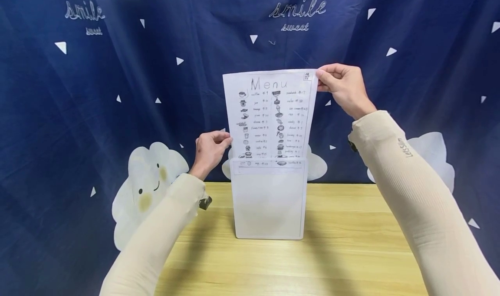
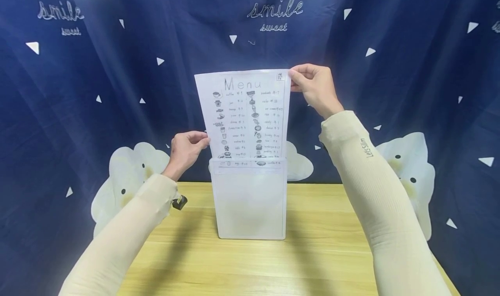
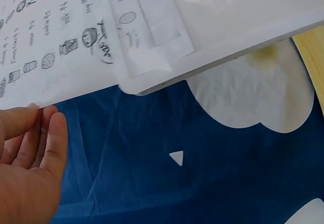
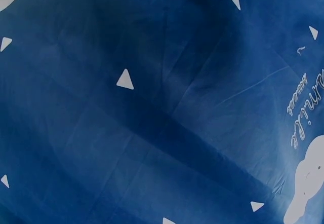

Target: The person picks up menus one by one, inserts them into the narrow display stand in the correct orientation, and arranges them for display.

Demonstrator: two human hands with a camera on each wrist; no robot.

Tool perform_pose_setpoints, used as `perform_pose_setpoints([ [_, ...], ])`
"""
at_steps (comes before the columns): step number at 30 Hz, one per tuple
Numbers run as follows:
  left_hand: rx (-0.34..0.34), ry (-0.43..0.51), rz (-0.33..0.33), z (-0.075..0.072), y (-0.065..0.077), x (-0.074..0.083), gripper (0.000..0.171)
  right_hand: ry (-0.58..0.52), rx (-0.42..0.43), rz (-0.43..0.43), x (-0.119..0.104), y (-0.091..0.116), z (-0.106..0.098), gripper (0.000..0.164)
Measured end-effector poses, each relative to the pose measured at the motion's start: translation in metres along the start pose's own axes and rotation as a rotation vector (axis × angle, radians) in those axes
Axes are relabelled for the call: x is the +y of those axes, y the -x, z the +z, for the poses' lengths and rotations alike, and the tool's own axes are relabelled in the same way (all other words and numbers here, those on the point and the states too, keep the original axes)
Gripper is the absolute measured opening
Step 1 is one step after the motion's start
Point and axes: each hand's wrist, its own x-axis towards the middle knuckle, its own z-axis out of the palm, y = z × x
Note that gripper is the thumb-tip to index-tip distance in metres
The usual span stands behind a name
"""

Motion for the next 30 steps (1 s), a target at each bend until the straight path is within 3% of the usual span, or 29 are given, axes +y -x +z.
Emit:
perform_pose_setpoints([
  [12,0.018,-0.019,0.080,-0.017,-0.013,0.025,0.015,0.028,-0.008,0.014,0.001,0.000,0.000,0.013],
  [18,0.054,-0.028,0.135,-0.030,-0.027,0.048,0.015,0.038,-0.007,0.023,0.003,0.001,-0.002,0.013],
  [24,0.101,-0.021,0.147,-0.041,-0.041,0.071,0.016,0.049,-0.023,0.014,0.004,0.000,-0.002,0.015],
  [30,0.129,-0.019,0.164,-0.046,-0.050,0.086,0.016,0.066,-0.030,0.027,0.003,-0.001,-0.003,0.017],
])
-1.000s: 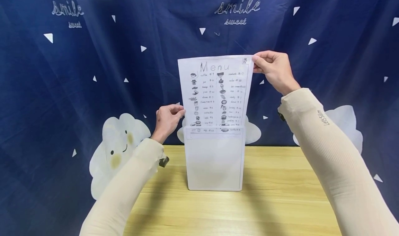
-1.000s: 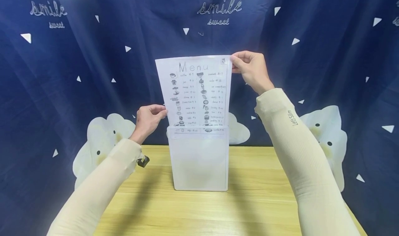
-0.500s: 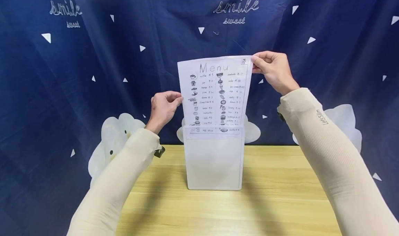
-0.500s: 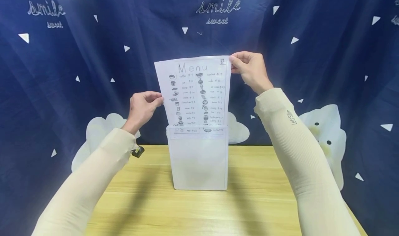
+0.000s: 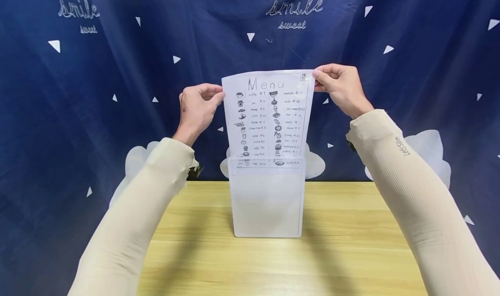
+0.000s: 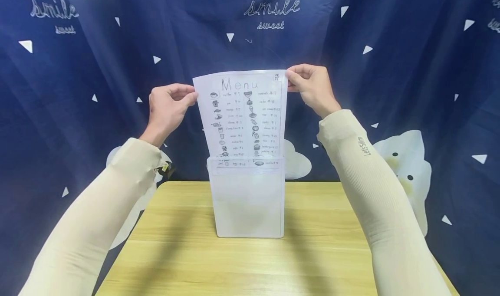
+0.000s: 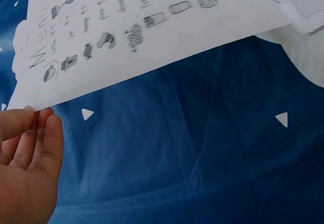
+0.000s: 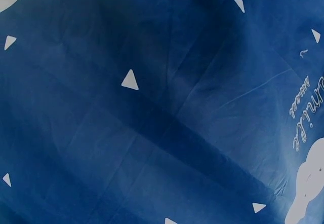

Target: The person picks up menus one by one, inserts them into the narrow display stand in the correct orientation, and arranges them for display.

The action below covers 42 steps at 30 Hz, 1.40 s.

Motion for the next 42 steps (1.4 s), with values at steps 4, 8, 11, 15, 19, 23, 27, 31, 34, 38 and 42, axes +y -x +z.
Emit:
perform_pose_setpoints([
  [4,0.036,0.021,-0.005,-0.004,-0.005,0.006,0.016,0.009,-0.008,0.003,-0.001,0.000,0.000,0.019],
  [8,0.044,0.049,-0.019,-0.008,-0.009,0.010,0.016,0.026,-0.016,-0.002,-0.001,0.001,0.000,0.021],
  [11,0.041,0.045,-0.027,-0.009,-0.011,0.011,0.017,0.042,-0.019,-0.004,-0.001,0.001,0.000,0.022],
  [15,0.059,0.052,-0.034,-0.008,-0.012,0.011,0.018,0.058,-0.020,-0.008,0.000,0.002,0.000,0.021],
  [19,0.064,0.069,-0.039,-0.007,-0.011,0.012,0.017,0.064,-0.024,-0.016,0.000,0.002,0.001,0.020],
  [23,0.058,0.064,-0.018,-0.006,-0.009,0.012,0.015,0.078,-0.029,-0.016,0.001,0.002,0.001,0.020],
  [27,0.067,0.058,0.005,-0.005,-0.008,0.011,0.014,0.085,-0.029,-0.009,0.001,0.004,0.001,0.021],
  [31,0.081,0.059,0.017,-0.004,-0.008,0.009,0.013,0.093,-0.024,0.000,0.002,0.005,0.001,0.022],
  [34,0.079,0.057,0.021,-0.003,-0.008,0.008,0.013,0.102,-0.022,0.004,0.003,0.006,0.001,0.022],
  [38,0.071,0.050,0.021,-0.002,-0.007,0.006,0.013,0.101,-0.023,-0.004,0.004,0.006,0.001,0.020],
  [42,0.068,0.042,0.025,-0.001,-0.006,0.005,0.014,0.087,-0.026,-0.023,0.005,0.006,0.001,0.019],
])
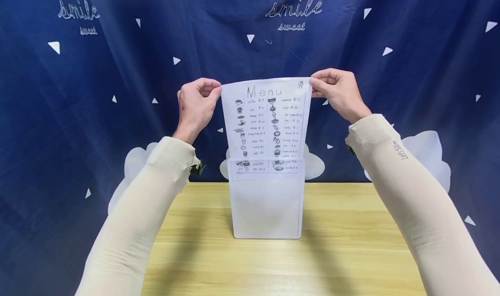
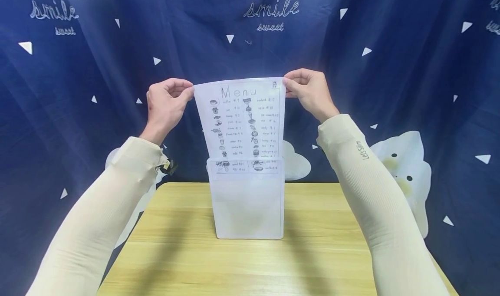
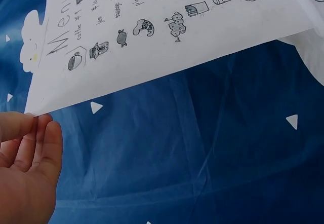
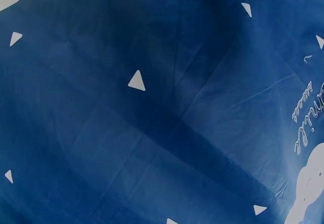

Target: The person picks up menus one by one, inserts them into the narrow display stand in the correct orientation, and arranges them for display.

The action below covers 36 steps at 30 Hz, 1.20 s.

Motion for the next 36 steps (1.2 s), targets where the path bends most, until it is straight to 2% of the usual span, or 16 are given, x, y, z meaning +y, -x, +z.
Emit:
perform_pose_setpoints([
  [15,-0.014,-0.003,0.010,0.001,0.003,-0.003,0.014,0.021,-0.005,-0.001,0.003,0.001,0.001,0.019],
  [36,-0.042,-0.029,-0.012,0.006,0.011,-0.006,0.013,0.126,-0.010,0.018,0.009,0.005,0.003,0.020],
])
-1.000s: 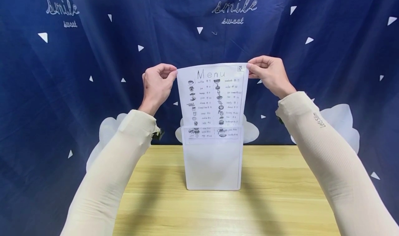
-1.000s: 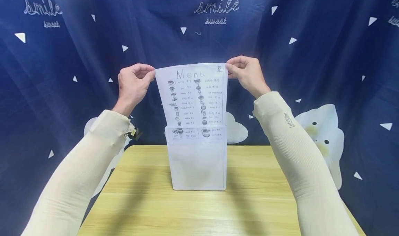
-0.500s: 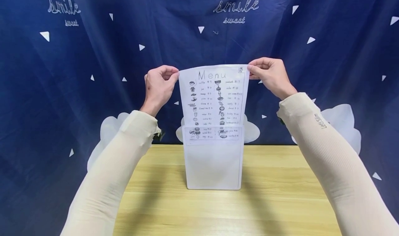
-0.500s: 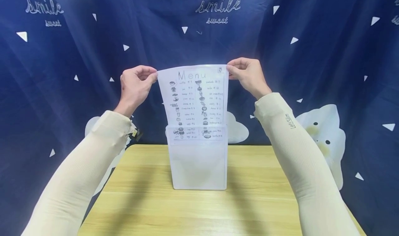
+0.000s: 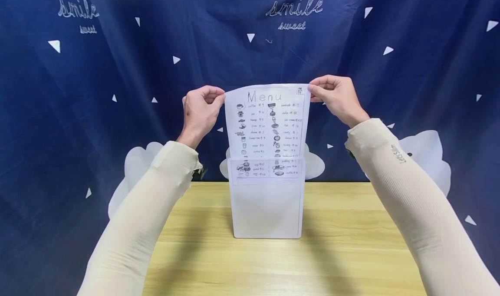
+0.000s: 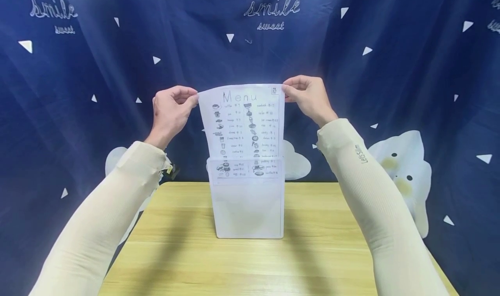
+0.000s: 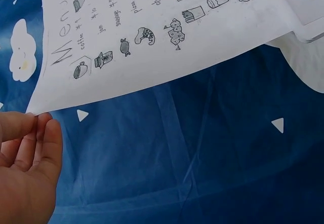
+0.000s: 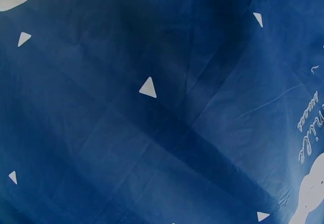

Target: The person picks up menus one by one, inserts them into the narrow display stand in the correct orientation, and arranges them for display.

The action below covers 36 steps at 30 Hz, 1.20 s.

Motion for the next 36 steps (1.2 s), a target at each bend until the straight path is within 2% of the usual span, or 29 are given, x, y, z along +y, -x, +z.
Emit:
perform_pose_setpoints([
  [36,-0.010,-0.005,-0.014,-0.0004,0.0054,-0.0072,0.013,0.050,-0.032,0.008,0.0059,0.0018,0.0035,0.019],
])
